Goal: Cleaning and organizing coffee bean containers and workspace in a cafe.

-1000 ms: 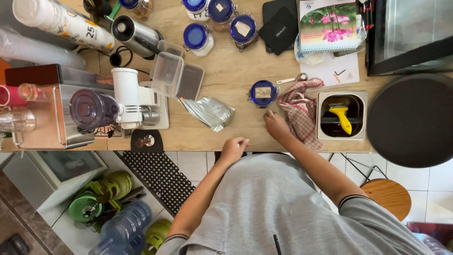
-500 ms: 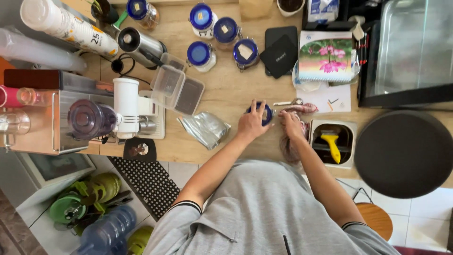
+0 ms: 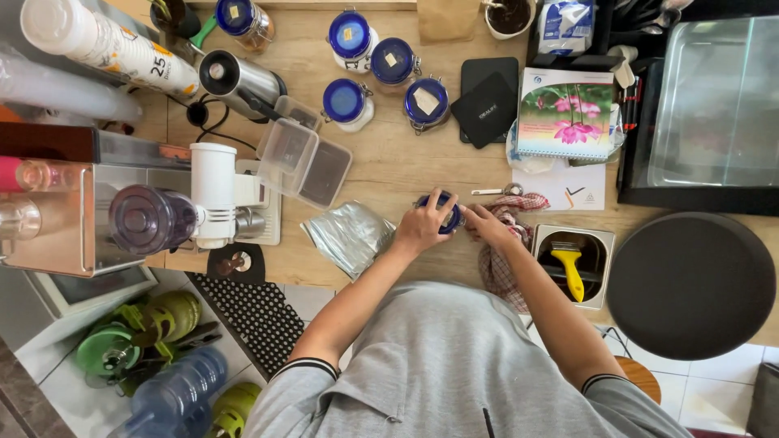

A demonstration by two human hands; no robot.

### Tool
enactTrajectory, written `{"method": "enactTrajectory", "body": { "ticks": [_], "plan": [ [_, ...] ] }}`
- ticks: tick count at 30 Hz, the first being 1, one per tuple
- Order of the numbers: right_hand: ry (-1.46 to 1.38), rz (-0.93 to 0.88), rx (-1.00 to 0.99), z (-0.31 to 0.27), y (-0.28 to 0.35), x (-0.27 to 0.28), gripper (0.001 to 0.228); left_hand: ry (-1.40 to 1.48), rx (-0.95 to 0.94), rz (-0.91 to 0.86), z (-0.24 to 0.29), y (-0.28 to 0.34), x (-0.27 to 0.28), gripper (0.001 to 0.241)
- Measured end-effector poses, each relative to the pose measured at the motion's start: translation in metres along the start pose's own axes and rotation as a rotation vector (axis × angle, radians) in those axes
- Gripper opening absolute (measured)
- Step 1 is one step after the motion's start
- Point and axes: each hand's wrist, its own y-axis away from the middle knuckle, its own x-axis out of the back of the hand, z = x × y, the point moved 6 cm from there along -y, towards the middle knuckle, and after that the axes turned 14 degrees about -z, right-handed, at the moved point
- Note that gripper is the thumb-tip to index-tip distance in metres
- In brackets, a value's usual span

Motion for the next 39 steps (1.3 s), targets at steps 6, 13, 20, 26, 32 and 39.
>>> {"method": "enactTrajectory", "body": {
  "ticks": [6,13,20,26,32,39],
  "plan": [
    [-0.042,-0.011,0.068,-0.009,0.022,-0.006,0.044,0.007,-0.036,-0.009,0.002,0.002,0.000,0.083],
    [0.481,0.097,0.147,-0.011,0.032,-0.006,0.078,-0.011,-0.127,-0.022,0.010,-0.002,0.003,0.084],
    [0.734,0.542,0.293,-0.015,0.070,0.001,0.069,0.015,-0.124,-0.069,0.004,-0.011,-0.005,0.090],
    [0.024,0.160,0.622,0.004,0.061,-0.017,0.018,0.195,-0.119,-0.079,0.000,-0.004,-0.003,0.095],
    [-0.606,0.192,0.494,0.031,0.056,-0.006,0.019,0.659,-0.066,0.202,-0.008,0.024,-0.009,0.087],
    [0.002,0.623,0.793,-0.024,0.119,-0.016,0.023,0.763,0.232,0.670,-0.020,0.117,0.019,0.046]
  ]
}}
